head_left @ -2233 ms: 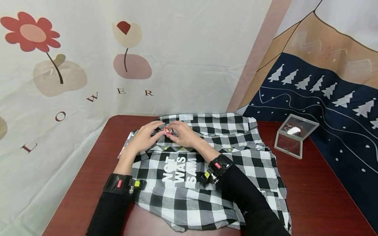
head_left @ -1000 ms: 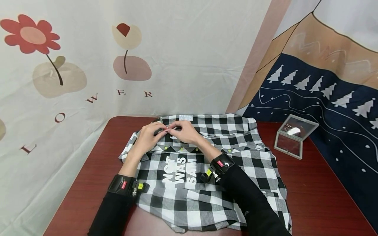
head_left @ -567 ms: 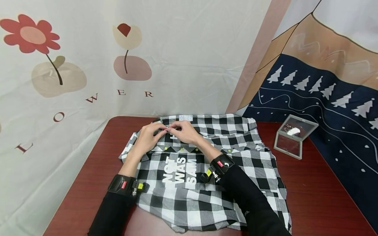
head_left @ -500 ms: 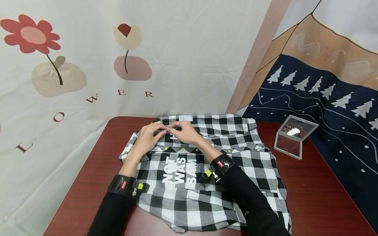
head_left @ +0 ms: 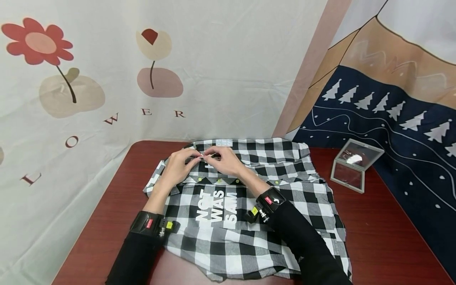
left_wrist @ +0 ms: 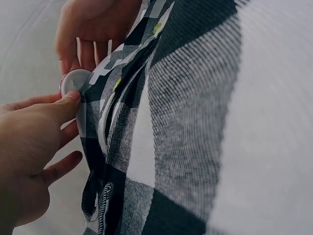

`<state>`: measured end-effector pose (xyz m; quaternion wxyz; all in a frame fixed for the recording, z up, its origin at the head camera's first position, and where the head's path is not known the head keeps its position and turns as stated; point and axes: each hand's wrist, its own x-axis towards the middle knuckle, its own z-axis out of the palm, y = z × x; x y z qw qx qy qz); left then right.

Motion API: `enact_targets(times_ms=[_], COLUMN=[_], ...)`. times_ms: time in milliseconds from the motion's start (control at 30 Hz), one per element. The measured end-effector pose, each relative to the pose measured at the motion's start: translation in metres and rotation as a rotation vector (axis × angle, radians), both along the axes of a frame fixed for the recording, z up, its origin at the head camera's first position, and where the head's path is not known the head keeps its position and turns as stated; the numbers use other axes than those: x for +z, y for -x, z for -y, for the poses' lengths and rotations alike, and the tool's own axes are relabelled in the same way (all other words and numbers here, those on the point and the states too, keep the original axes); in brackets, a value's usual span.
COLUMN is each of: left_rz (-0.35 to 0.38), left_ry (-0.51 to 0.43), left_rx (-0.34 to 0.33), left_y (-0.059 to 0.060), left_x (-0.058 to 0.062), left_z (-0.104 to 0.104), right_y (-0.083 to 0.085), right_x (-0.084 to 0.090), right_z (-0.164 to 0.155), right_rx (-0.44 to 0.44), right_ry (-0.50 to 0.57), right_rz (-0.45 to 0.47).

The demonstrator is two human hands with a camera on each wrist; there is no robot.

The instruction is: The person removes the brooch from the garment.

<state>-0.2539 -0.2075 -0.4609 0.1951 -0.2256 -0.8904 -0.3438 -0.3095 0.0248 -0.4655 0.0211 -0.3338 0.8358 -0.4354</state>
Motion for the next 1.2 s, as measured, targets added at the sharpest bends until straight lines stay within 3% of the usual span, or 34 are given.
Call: enact_targets(times_ms=[100, 367, 533, 833, 1200], left_rz=[0.011, 0.020, 0.036, 0.032, 0.028], left_ry=[0.016, 0.064, 0.083, 0.118, 0.133], left_rx=[0.019, 0.072, 0.103, 0.125, 0.120], left_y=[-0.001, -0.004, -0.007, -0.009, -0.009], left_x=[0.001, 0.006, 0.010, 0.013, 0.013], left_z=[0.000, -0.003, -0.005, -0.007, -0.007], right_y=[-0.001, -0.006, -0.009, -0.010, -0.011], right_x=[0.000, 0.003, 0.004, 0.004, 0.007], right_z=[-0.002, -0.001, 0.002, 0.004, 0.004], right_rx=[0.002, 0.006, 0.004, -0.006, -0.012], right_ry=[-0.014, -0.149, -0.202, -0.261, -0.279], right_rz=[-0.087, -0.463, -0.591, -0.694, -0.733])
